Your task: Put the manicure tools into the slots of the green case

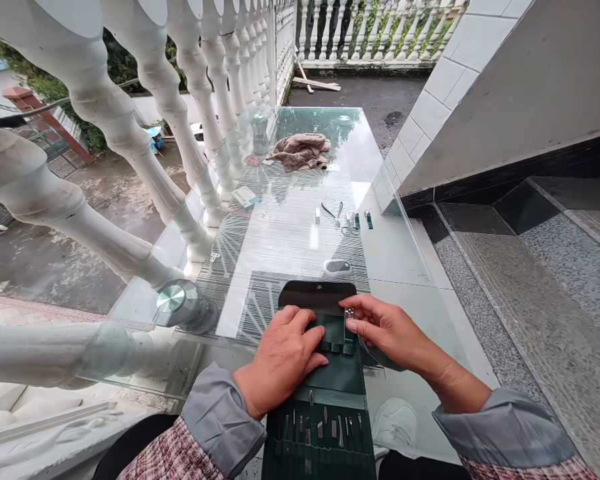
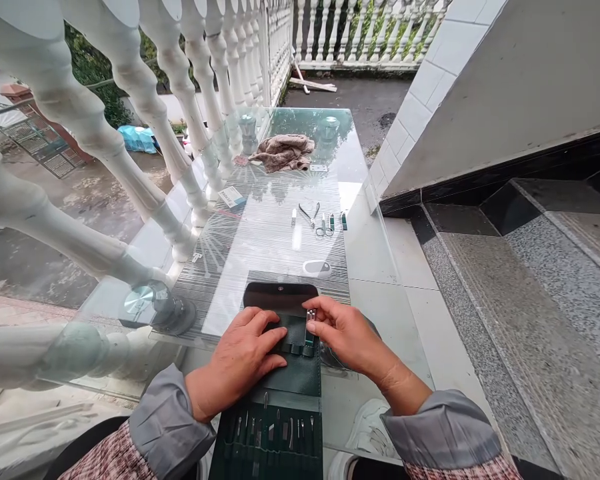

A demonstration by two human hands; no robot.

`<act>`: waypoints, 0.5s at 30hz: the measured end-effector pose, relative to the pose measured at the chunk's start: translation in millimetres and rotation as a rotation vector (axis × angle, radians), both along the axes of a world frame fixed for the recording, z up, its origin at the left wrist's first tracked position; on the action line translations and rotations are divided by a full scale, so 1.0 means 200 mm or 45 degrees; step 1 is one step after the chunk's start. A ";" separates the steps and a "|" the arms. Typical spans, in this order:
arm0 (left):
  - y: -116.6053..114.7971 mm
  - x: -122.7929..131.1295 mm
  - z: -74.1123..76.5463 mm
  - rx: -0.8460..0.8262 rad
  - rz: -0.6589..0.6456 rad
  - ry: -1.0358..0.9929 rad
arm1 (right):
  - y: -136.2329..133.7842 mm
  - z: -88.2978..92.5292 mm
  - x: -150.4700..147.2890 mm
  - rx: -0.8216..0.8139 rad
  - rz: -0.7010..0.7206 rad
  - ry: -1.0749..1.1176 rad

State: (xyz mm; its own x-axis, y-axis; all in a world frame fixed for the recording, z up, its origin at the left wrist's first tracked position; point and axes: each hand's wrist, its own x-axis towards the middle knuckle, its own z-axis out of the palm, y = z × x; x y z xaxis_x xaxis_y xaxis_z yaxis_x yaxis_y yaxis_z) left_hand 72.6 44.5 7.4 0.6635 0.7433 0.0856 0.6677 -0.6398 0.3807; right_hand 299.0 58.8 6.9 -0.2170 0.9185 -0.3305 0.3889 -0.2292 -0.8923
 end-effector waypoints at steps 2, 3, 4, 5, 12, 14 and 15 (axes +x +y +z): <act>0.00 0.00 0.00 -0.002 0.005 0.003 | -0.01 0.00 0.00 0.088 0.072 -0.117; 0.00 0.00 -0.01 -0.002 0.008 0.001 | -0.01 0.00 0.00 0.126 0.108 -0.173; 0.00 0.00 -0.01 -0.003 0.009 -0.004 | -0.02 0.01 0.00 0.160 0.142 -0.223; 0.00 0.00 -0.01 -0.004 0.010 -0.011 | -0.02 0.01 0.00 0.194 0.179 -0.264; -0.01 0.00 0.00 -0.014 -0.021 -0.067 | -0.03 0.03 -0.02 0.311 0.278 -0.372; -0.01 0.01 0.00 -0.005 -0.020 -0.049 | -0.03 0.05 -0.01 0.329 0.183 -0.331; -0.01 0.01 0.01 0.005 -0.013 -0.039 | -0.03 0.07 0.00 0.364 0.102 -0.313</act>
State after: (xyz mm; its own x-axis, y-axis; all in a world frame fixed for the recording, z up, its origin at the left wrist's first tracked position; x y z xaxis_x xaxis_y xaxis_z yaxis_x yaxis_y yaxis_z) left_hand 74.9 42.7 8.5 0.6682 0.7360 0.1085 0.6491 -0.6480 0.3984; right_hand 299.3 53.8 20.5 -0.2379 0.9645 -0.1147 0.6055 0.0550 -0.7939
